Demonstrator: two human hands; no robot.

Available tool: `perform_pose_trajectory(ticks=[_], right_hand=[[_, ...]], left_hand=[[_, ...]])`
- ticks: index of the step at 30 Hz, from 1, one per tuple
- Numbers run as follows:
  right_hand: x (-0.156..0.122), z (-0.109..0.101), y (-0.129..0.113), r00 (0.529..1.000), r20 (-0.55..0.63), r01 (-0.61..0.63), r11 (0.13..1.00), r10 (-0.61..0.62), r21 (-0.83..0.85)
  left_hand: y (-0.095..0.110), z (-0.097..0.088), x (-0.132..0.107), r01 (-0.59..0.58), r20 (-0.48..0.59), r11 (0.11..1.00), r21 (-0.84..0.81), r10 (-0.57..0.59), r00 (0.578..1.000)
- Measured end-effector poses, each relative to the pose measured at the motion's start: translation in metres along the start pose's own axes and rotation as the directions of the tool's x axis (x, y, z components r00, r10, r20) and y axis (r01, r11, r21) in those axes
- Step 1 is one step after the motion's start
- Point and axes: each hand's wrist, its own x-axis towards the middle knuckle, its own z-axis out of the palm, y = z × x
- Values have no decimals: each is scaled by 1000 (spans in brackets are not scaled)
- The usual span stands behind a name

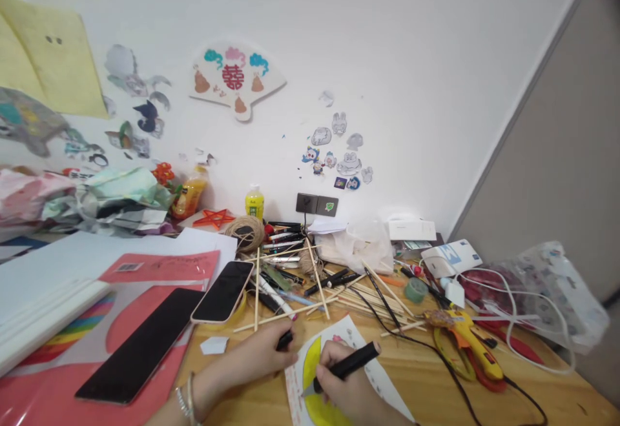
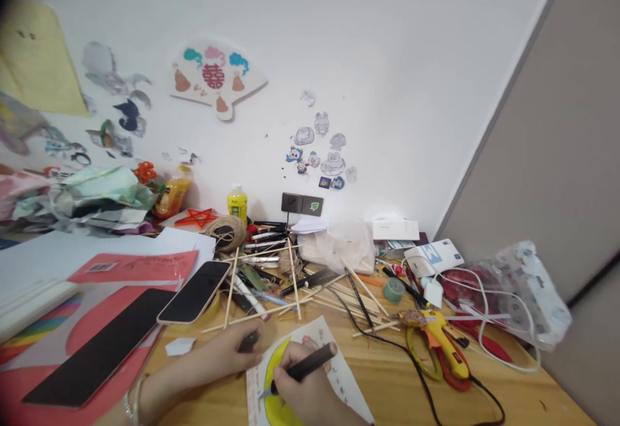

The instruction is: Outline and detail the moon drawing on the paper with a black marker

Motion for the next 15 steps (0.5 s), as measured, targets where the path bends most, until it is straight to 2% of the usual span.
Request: perform_pose_trajectory(ticks=[3, 7, 12, 15], right_hand=[[1, -1, -1, 1000, 0, 8, 1000, -8, 4], [2, -1, 1, 999, 38, -2, 1000, 2, 13], [4, 1, 10, 998, 53, -16, 1000, 17, -8], [7, 4, 15, 999, 36, 17, 998, -15, -63]], left_hand=[[-5, 4, 2, 48, 23, 988, -144, -45, 999], [-5, 7, 4, 35, 22, 959, -280, -30, 999], [-3, 9, 4, 86, 26, 952, -295, -82, 996], [-5, 12, 5, 116, 17, 950, -288, -116, 993]])
